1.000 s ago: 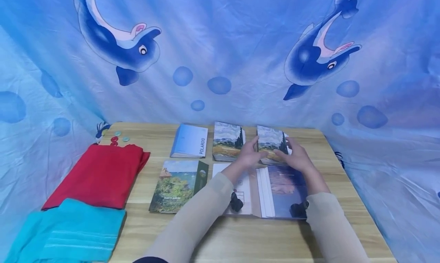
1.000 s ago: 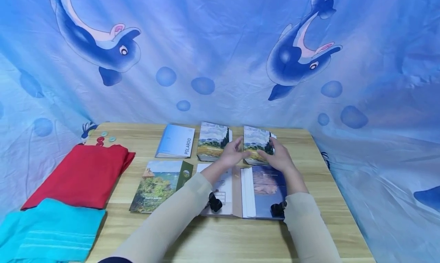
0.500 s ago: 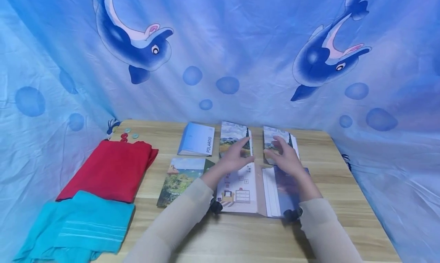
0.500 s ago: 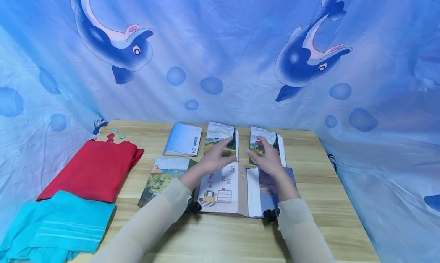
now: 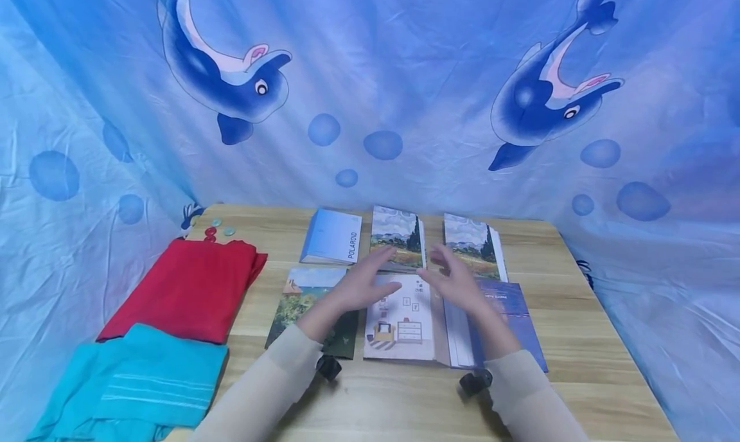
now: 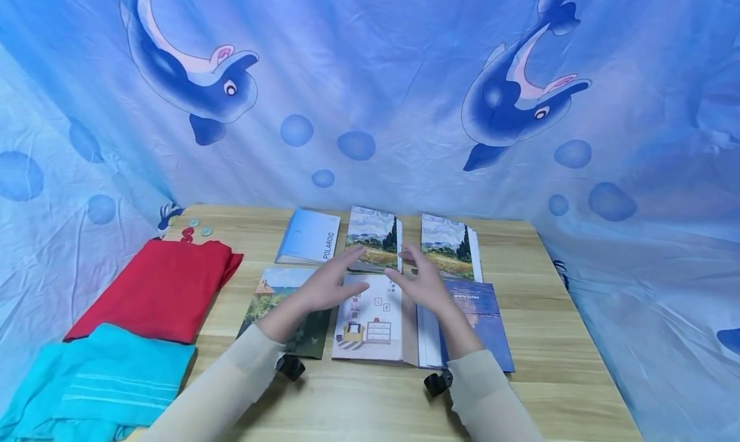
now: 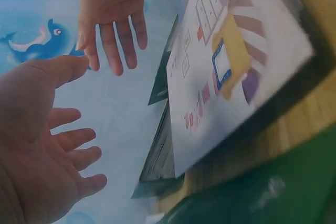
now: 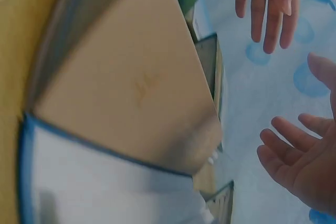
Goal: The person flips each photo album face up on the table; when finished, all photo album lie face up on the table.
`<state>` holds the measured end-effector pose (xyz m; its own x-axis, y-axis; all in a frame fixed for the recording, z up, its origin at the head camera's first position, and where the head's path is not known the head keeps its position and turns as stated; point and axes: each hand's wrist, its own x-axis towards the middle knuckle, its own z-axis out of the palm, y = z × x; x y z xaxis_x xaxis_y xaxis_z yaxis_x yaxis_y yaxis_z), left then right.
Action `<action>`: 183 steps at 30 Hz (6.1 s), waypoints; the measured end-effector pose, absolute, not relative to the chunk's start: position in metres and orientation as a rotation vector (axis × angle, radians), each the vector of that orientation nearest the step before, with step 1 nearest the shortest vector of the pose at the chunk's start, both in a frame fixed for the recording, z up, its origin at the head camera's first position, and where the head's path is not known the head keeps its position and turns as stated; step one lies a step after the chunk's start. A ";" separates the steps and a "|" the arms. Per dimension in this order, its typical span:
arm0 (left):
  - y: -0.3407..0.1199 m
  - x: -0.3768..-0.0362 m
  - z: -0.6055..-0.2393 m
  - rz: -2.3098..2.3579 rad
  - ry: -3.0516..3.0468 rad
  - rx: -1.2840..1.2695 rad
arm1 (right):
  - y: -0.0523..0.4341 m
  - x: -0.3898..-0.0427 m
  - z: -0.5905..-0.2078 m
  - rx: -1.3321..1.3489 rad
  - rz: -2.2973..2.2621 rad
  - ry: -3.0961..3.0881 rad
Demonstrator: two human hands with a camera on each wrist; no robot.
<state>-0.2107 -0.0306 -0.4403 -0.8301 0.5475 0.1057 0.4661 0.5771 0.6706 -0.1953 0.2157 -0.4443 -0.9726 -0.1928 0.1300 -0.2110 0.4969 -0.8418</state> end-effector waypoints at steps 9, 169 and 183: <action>-0.068 -0.183 -0.446 1.017 2.797 0.890 | 0.191 -0.174 -0.452 0.431 1.546 -2.711; -0.173 -0.117 -0.490 1.184 2.880 0.260 | 0.091 -0.136 -0.473 0.571 1.629 -2.832; -0.119 -0.120 -0.482 1.263 2.811 0.625 | 0.147 -0.131 -0.462 0.447 1.618 -2.690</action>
<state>-0.1202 -0.1187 -0.4824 -0.9210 0.3542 0.1621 0.3564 0.5983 0.7176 -0.1312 0.1467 -0.4625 -0.9598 -0.2539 0.1194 -0.2245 0.4395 -0.8697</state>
